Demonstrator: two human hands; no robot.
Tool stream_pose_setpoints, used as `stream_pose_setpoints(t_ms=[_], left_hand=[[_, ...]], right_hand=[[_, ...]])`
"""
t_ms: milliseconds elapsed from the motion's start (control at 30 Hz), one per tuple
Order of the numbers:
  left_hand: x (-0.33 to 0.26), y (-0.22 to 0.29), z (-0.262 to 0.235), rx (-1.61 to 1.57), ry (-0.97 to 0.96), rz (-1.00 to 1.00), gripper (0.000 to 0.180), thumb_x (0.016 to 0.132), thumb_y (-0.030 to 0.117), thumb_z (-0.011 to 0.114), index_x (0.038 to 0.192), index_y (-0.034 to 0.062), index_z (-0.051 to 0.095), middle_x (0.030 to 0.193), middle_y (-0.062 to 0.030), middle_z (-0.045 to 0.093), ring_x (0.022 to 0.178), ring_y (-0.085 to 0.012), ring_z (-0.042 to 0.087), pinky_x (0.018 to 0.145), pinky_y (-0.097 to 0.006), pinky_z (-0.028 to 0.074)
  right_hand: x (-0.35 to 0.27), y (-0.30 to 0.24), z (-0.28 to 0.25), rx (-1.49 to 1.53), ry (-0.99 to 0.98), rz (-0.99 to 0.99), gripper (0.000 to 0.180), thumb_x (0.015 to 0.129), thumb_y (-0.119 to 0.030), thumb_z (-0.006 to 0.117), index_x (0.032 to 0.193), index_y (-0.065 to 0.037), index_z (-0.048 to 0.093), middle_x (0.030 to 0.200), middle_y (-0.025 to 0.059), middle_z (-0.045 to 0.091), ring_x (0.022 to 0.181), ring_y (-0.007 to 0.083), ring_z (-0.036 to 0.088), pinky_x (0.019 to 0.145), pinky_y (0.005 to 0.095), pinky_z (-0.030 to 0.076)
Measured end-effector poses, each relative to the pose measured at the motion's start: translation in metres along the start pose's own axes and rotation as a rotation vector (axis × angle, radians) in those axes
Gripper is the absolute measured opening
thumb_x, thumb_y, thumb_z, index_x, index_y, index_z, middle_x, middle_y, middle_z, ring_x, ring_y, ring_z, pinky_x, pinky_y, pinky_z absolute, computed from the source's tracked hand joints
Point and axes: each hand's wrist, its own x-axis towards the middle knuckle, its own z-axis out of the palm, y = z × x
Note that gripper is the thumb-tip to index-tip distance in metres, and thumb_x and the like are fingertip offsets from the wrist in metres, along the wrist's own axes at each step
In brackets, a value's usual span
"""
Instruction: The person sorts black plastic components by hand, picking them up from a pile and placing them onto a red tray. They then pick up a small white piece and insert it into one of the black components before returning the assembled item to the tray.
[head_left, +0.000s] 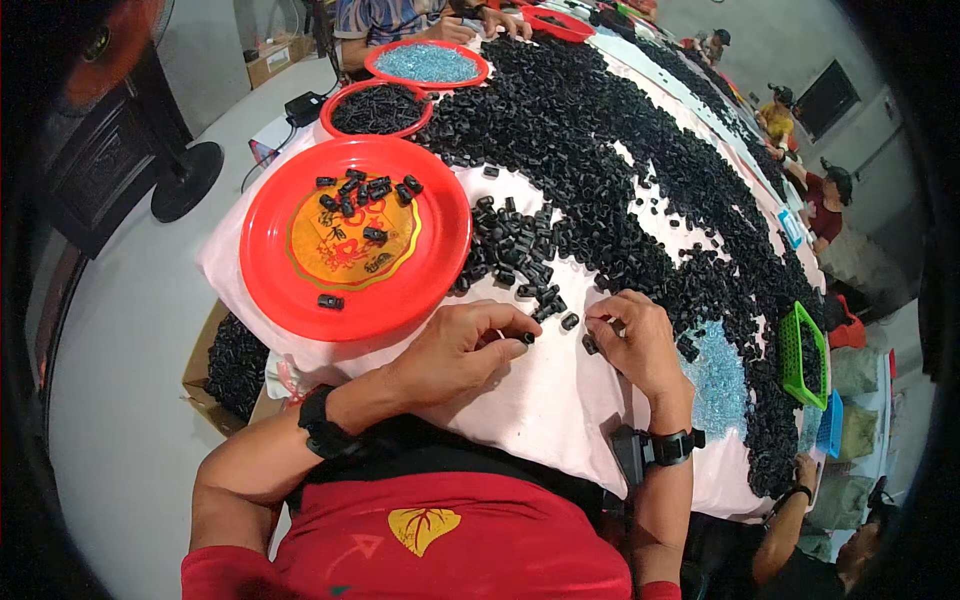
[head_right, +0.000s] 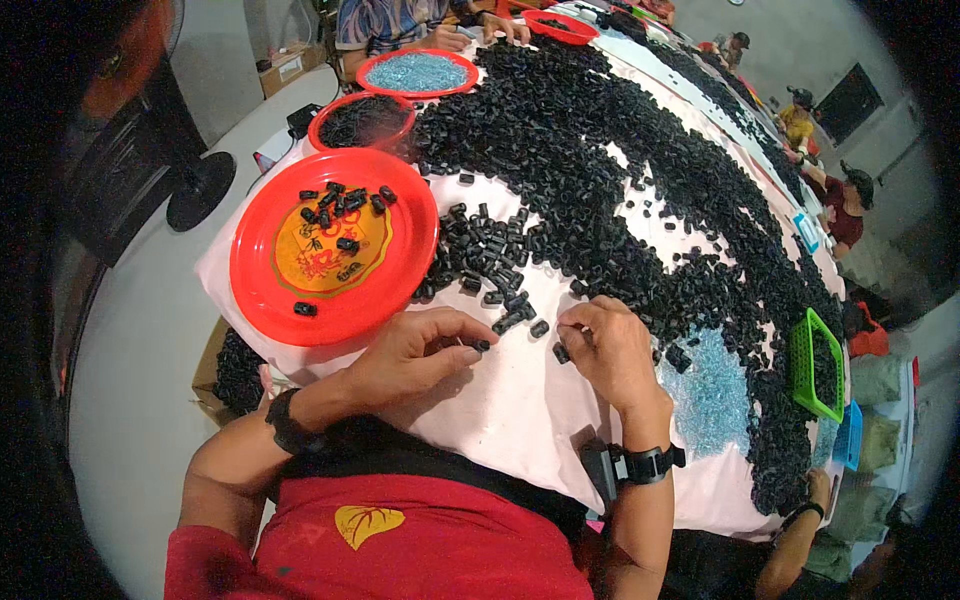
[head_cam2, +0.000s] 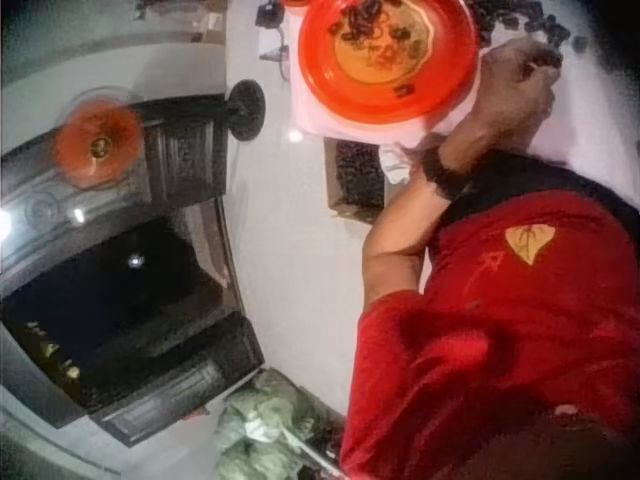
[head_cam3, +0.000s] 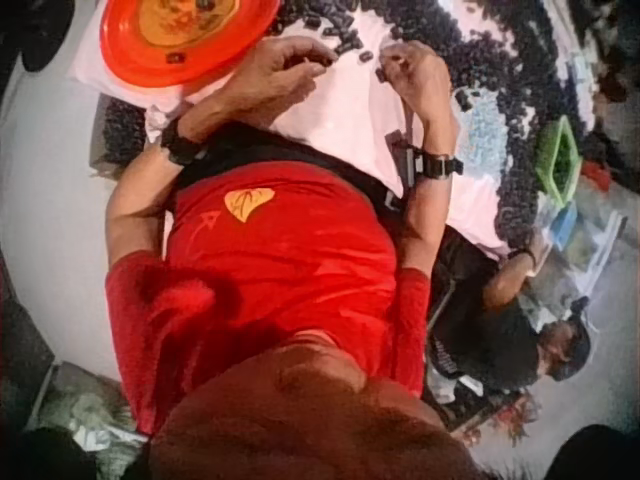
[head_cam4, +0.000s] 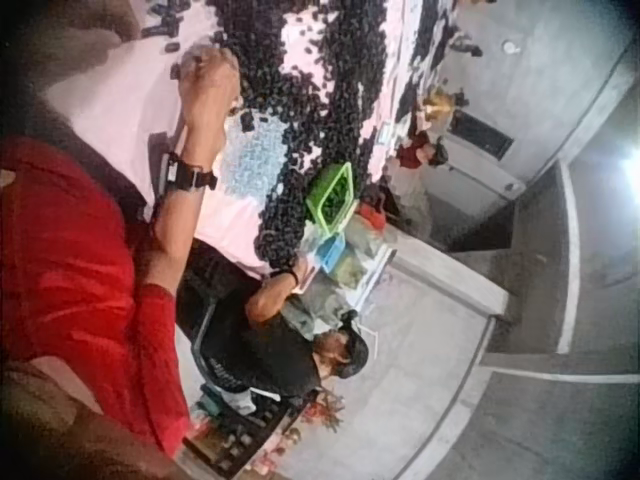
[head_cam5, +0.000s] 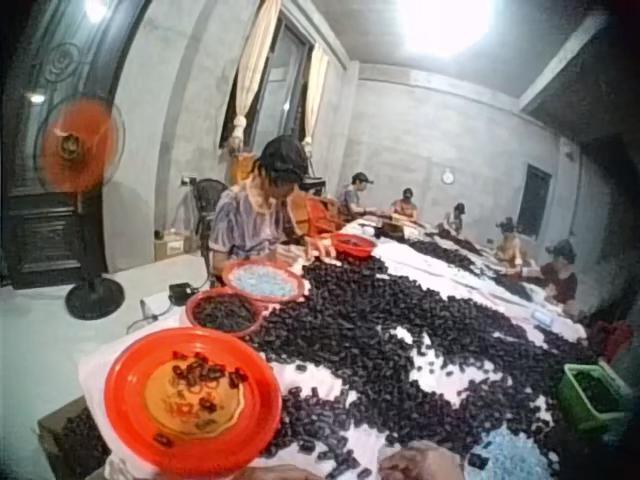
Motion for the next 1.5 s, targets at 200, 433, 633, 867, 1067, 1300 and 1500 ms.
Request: stream_pose_setpoints(t_ms=[200, 433, 633, 867, 1067, 1300, 1500], left_hand=[[0.001, 0.001, 0.0, -0.079, 0.007, -0.012, 0.029, 0.101, 0.011, 0.063, 0.129, 0.0023, 0.063, 0.104, 0.0009, 0.064, 0.087, -0.0053, 0.061, 0.075, -0.024, 0.053], [0.007, -0.012, 0.001, -0.125, 0.03, 0.098, 0.027, 0.101, 0.014, 0.066, 0.125, 0.0022, 0.065, 0.106, 0.0011, 0.067, 0.089, -0.0041, 0.06, 0.081, -0.023, 0.052], [0.007, -0.011, -0.002, -0.307, 0.0, 0.008, 0.025, 0.097, 0.011, 0.067, 0.121, 0.0011, 0.067, 0.103, 0.0002, 0.07, 0.088, -0.0043, 0.062, 0.074, -0.022, 0.051], [0.006, -0.009, -0.005, -0.365, -0.019, 0.018, 0.029, 0.098, 0.016, 0.07, 0.125, 0.0034, 0.068, 0.101, 0.0033, 0.07, 0.083, -0.0021, 0.061, 0.07, -0.02, 0.049], [0.008, -0.008, -0.008, -0.394, -0.041, -0.003, 0.029, 0.099, 0.019, 0.071, 0.125, 0.005, 0.068, 0.101, 0.0045, 0.07, 0.08, -0.0014, 0.06, 0.068, -0.02, 0.048], [0.009, -0.01, -0.012, -0.428, -0.025, -0.068, 0.027, 0.1, 0.02, 0.07, 0.123, 0.0053, 0.068, 0.102, 0.0019, 0.071, 0.079, -0.0024, 0.061, 0.068, -0.021, 0.049], [0.009, -0.018, -0.006, -0.49, -0.024, -0.108, 0.023, 0.102, 0.017, 0.067, 0.12, 0.0028, 0.064, 0.103, -0.0019, 0.071, 0.081, -0.007, 0.065, 0.068, -0.022, 0.051]], right_hand=[[-0.001, -0.014, 0.0, 0.128, 0.04, 0.061, 0.012, 0.088, -0.008, 0.074, 0.099, -0.004, 0.074, 0.089, 0.0112, 0.07, 0.069, 0.0219, 0.063, 0.062, 0.0329, 0.05], [-0.001, -0.058, 0.02, 0.514, 0.08, -0.065, 0.013, 0.093, -0.005, 0.073, 0.106, -0.004, 0.076, 0.09, 0.0057, 0.072, 0.067, 0.0084, 0.06, 0.056, 0.0243, 0.045], [0.0, -0.066, 0.031, 0.581, 0.098, -0.114, 0.014, 0.091, -0.005, 0.075, 0.105, -0.006, 0.077, 0.099, 0.006, 0.074, 0.077, 0.0089, 0.063, 0.058, 0.0226, 0.046], [-0.002, -0.056, 0.038, 0.768, 0.085, -0.035, 0.015, 0.092, -0.005, 0.076, 0.107, -0.004, 0.078, 0.098, 0.0034, 0.072, 0.076, 0.0056, 0.057, 0.062, 0.0205, 0.041], [-0.003, -0.056, 0.041, 0.743, 0.105, -0.051, 0.018, 0.092, -0.005, 0.075, 0.109, -0.005, 0.079, 0.102, 0.0045, 0.072, 0.078, 0.0072, 0.058, 0.063, 0.0214, 0.043], [-0.002, -0.062, 0.031, 0.448, 0.145, -0.224, 0.022, 0.09, -0.004, 0.072, 0.11, -0.008, 0.079, 0.106, 0.0086, 0.072, 0.084, 0.0137, 0.063, 0.063, 0.0235, 0.046], [0.015, -0.035, 0.014, 0.094, 0.133, -0.053, 0.021, 0.089, -0.004, 0.069, 0.108, -0.002, 0.077, 0.097, 0.016, 0.072, 0.084, 0.0276, 0.066, 0.072, 0.0368, 0.052]])
